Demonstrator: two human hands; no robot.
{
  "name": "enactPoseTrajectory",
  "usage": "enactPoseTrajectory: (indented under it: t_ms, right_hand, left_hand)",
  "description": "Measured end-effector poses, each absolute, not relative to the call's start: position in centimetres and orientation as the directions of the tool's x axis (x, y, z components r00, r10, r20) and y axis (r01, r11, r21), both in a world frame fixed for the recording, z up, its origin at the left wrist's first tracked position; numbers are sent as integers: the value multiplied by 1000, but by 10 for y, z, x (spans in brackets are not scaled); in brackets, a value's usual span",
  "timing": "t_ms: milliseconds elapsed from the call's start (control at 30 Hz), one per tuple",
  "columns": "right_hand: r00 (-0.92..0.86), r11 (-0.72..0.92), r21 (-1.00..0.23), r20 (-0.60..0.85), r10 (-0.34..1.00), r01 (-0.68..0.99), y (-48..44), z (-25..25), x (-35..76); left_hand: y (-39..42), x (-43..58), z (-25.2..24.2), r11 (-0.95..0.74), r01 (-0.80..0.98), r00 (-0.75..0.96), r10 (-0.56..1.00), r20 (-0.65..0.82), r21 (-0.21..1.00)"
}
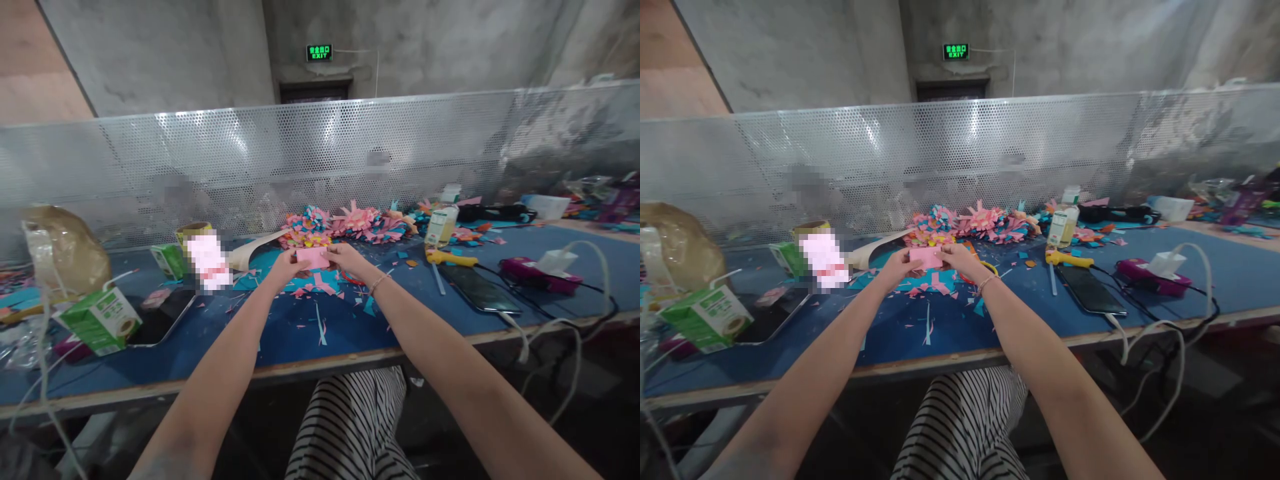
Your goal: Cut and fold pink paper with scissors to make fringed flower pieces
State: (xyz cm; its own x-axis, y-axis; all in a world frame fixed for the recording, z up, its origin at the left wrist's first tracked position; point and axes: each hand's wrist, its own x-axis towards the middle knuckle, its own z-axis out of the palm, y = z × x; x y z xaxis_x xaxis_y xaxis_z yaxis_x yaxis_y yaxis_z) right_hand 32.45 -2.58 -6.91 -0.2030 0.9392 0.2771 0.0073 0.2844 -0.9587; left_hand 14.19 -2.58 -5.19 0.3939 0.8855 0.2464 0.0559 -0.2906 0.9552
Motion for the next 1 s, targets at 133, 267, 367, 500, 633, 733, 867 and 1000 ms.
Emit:
enactPoseTrajectory:
  t_ms: [133,267,367,500,633,733,867,1000]
  right_hand:
    - [-201,360,-930,339,919,76,-25,-69,324]
    - [-240,444,-885,405,882,139,-24,-69,325]
    - [-222,524,-823,480,848,219,-25,-69,325]
    - [-194,557,-798,523,830,230,-29,-69,323]
    - [-221,452,-892,437,872,18,-31,-68,321]
    - [-233,377,-924,381,895,-65,-31,-69,322]
    - [-229,345,-938,343,911,-30,-28,-70,324]
    - [-306,319,-948,305,902,-4,-26,-72,326]
  left_hand:
    - [-24,142,-55,-296,52,368,894,257,954]
    - [-22,142,-54,-279,56,374,896,239,959]
    - [-22,141,-55,-277,88,390,893,223,957]
    - [-23,141,-57,-304,105,423,875,235,947]
    - [-23,141,-56,-328,107,454,856,247,939]
    - [-24,141,-56,-329,97,471,847,248,939]
    - [-24,141,-55,-316,85,458,855,244,945]
    - [-25,142,-55,-289,60,373,894,247,956]
